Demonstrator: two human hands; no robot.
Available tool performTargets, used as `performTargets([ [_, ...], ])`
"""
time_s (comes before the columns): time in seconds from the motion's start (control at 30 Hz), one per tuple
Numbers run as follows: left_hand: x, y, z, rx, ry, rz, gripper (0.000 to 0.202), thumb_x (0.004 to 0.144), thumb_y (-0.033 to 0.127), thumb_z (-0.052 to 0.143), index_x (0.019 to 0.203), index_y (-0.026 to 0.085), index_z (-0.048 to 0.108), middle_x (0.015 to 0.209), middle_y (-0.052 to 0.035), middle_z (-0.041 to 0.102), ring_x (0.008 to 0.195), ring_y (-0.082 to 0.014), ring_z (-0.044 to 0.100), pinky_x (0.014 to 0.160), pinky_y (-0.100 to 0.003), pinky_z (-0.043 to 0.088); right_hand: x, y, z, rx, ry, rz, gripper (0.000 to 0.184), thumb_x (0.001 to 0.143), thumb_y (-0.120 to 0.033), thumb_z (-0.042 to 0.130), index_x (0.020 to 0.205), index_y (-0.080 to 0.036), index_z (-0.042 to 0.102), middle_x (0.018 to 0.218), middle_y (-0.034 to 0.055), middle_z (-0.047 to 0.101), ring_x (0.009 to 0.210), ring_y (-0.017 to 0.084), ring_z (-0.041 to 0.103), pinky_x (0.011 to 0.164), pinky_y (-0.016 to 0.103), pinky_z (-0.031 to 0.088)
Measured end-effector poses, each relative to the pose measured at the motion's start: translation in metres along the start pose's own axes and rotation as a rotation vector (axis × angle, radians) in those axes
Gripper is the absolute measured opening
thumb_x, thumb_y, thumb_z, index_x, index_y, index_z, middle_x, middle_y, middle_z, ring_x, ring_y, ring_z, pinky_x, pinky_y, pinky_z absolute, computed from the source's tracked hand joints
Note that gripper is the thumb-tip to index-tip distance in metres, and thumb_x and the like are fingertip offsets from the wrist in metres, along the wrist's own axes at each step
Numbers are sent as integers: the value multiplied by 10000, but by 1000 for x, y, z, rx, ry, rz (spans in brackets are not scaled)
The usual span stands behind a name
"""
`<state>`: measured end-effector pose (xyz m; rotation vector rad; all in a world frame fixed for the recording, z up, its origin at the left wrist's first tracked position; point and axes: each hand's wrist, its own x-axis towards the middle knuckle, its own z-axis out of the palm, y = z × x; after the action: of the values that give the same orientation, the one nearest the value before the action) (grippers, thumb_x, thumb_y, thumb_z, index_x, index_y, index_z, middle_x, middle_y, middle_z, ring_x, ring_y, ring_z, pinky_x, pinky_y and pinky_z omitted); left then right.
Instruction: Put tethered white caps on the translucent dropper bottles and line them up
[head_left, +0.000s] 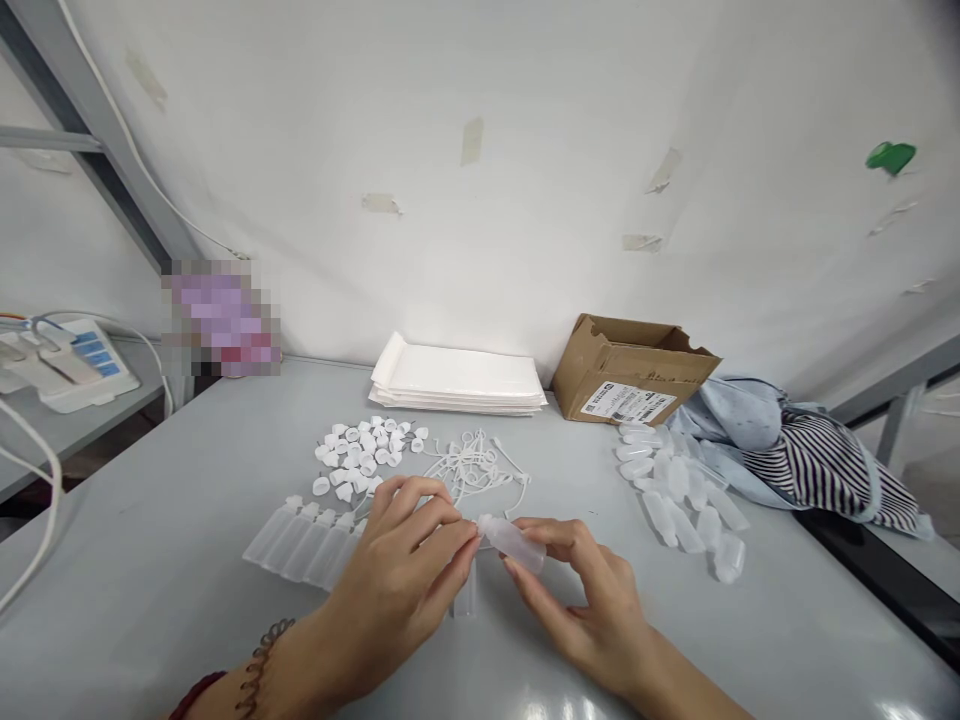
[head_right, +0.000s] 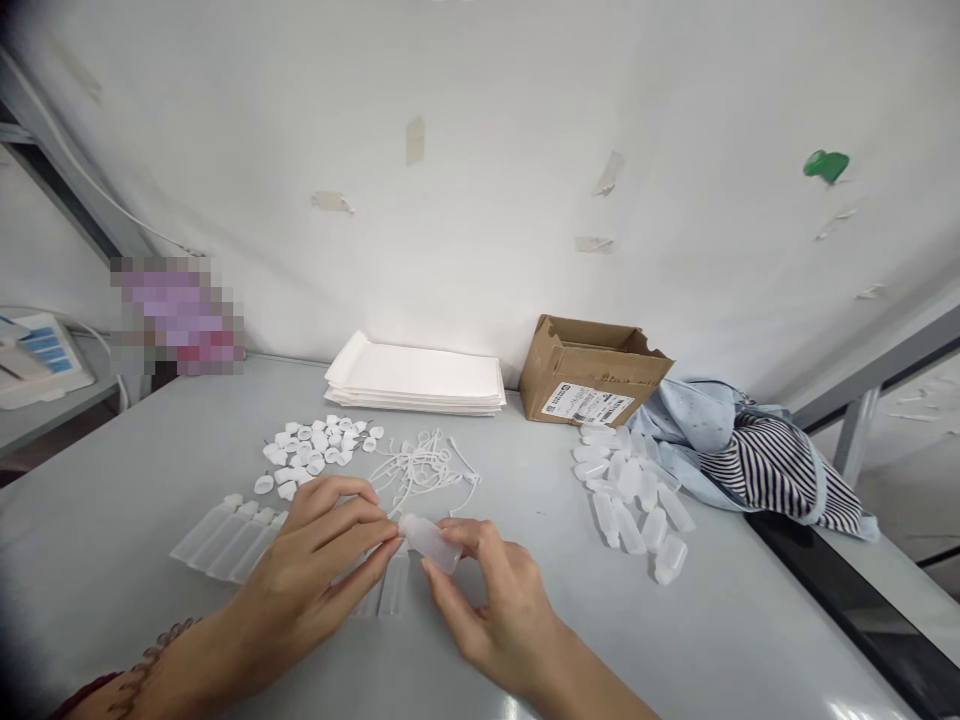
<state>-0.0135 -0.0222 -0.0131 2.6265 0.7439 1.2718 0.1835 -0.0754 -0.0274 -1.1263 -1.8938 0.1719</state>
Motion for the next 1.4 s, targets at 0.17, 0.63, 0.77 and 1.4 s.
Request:
performTargets([
  [0.17, -2, -2, 2, 160, -59, 84, 165, 888, 27, 516, 872, 134, 642, 783, -57, 615, 899, -250, 510, 820, -465, 366, -2, -1, -1, -91, -198, -79, 411, 865, -65, 395, 1263, -169, 380, 941, 98, 719, 690, 170, 701, 602, 266, 584],
  [0.63, -1, 4, 0, 24, -38, 73, 163, 895, 34, 521, 869, 135, 646, 790, -54, 611, 896, -239, 497, 819, -446, 372, 5, -2, -1, -279, -180, -387, 596, 736, -28, 371, 1332, -31, 372, 973, 179, 710, 839, 246, 694, 687, 345, 592],
  [0.77, 0, 8, -1, -47, -47, 31, 169, 901, 34, 516, 846, 136, 639, 768, -40, 607, 889, -223, 496, 821, -423, 377, 3, -5, -1, -216, -172, -336, 555, 772, -48, 384, 1327, -35, 385, 1036, 193, 697, 902, 247, 683, 724, 338, 588],
  [1.4, 9, 16, -20, -585, -332, -209, 180, 905, 111, 497, 963, 222, 627, 914, -17, 626, 927, -178, 535, 870, -334, 470, 14, -11, 1, 1230, -147, 911, 246, 834, -355, 668, 907, -125, 712, 700, 62, 709, 556, 120, 632, 560, 230, 480],
])
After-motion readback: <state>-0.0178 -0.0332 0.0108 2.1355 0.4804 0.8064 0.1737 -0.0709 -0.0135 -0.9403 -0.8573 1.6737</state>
